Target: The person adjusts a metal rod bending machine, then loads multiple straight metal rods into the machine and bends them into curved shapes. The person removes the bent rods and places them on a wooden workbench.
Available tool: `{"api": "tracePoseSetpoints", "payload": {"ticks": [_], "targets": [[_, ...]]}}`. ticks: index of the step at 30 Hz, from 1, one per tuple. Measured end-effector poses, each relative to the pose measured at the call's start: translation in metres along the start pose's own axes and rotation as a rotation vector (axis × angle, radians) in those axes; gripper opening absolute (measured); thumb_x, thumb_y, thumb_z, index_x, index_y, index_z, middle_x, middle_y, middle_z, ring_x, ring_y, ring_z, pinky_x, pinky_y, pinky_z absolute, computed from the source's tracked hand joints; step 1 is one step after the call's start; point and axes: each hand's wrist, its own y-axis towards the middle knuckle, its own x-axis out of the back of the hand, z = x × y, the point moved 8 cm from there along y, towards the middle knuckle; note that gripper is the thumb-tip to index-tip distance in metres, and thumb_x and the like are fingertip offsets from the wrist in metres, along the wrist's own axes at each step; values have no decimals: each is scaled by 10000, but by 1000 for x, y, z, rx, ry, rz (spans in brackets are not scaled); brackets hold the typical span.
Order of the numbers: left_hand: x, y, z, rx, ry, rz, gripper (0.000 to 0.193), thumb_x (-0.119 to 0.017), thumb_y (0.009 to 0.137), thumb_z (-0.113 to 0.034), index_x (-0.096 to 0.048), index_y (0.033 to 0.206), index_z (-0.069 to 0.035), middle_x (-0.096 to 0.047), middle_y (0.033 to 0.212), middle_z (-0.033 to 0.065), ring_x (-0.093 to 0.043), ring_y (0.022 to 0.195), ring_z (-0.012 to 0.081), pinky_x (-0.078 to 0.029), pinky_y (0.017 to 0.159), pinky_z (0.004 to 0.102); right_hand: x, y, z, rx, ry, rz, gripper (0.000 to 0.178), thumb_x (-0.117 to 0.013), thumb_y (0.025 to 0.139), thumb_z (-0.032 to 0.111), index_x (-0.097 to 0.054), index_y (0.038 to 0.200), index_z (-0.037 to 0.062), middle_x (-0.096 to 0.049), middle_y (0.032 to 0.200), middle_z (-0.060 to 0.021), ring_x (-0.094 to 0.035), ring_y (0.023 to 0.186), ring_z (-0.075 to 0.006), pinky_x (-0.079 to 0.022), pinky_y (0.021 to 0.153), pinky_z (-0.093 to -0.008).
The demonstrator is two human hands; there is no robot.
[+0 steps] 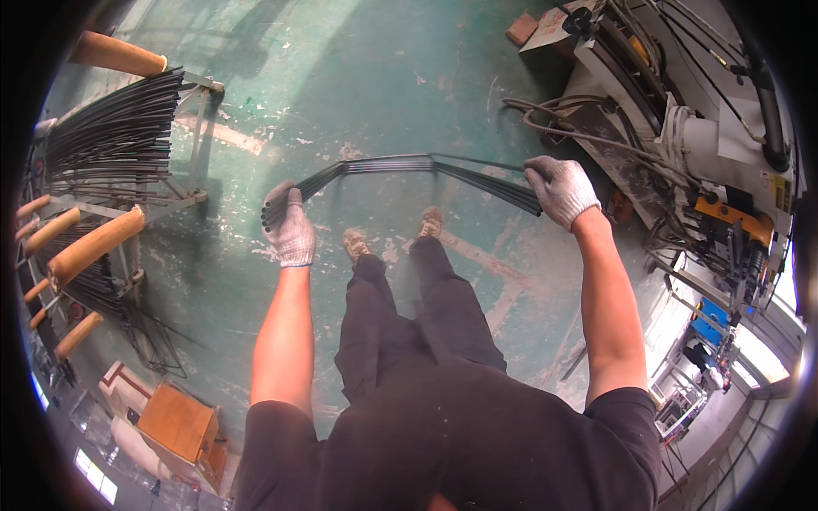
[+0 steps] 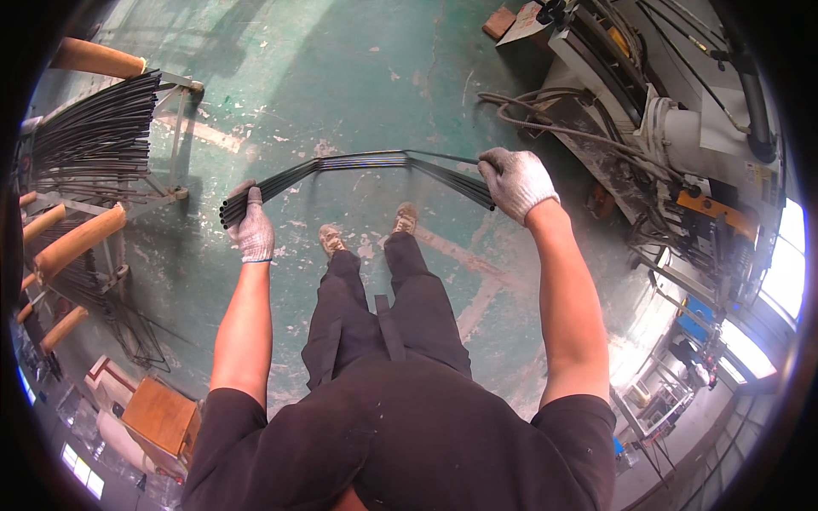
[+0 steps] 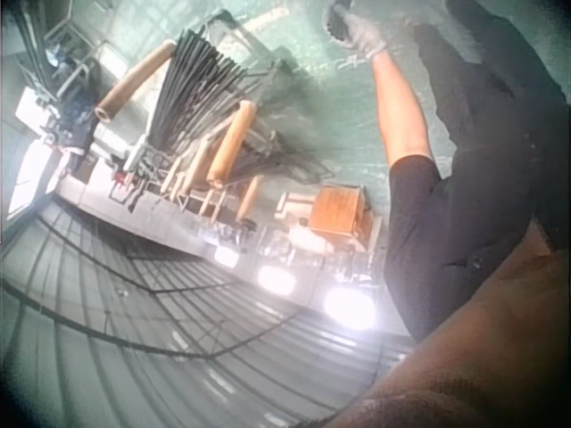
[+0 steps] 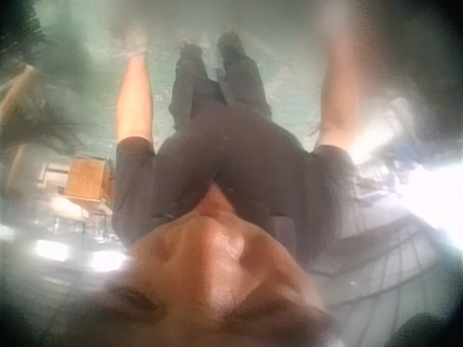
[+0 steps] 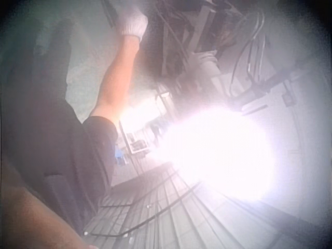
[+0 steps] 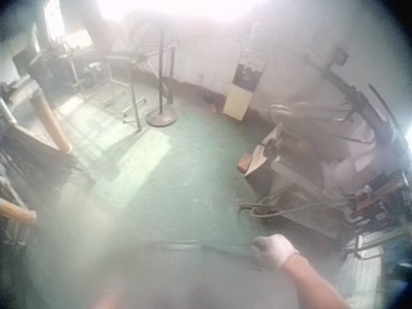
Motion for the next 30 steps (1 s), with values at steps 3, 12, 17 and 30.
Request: {"api": "tracePoseSetpoints", "payload": {"ticks": [3,12,17,30], "targets": [[1,3,4,-38,3,3,198,-762,1077,-102,-783,1251,-9,-810,1159,103,-751,1063,201,-603,971,365,-2,-6,2,-24,10,23,271,-710,1039,211,-818,1177,4,-793,1044,-272,-774,968,-457,-613,894,-484],[2,3,7,-3,23,-7,189,-770,1075,-109,-802,1239,-20,-806,1173,72,-730,1101,182,-576,1043,367,-3,-12,9,-36,39,13,281,-699,1033,208,-820,1158,-12,-791,972,-272,-789,898,-430,-617,863,-462],[-3,7,3,-18,24,-5,168,-772,1072,-102,-810,1215,-21,-809,1147,72,-733,1075,180,-583,1018,365,-4,-22,5,-172,162,54,327,-719,1013,225,-802,1221,-13,-804,1000,-256,-798,924,-362,-611,897,-415],[-9,20,15,-69,30,29,198,-766,1069,-87,-783,1243,7,-801,1190,108,-740,1116,212,-593,1025,389,-123,-45,-50,-282,837,-639,486,-899,923,137,-754,1373,23,-817,1223,-114,-759,1081,-154,-591,1016,-314]]}}
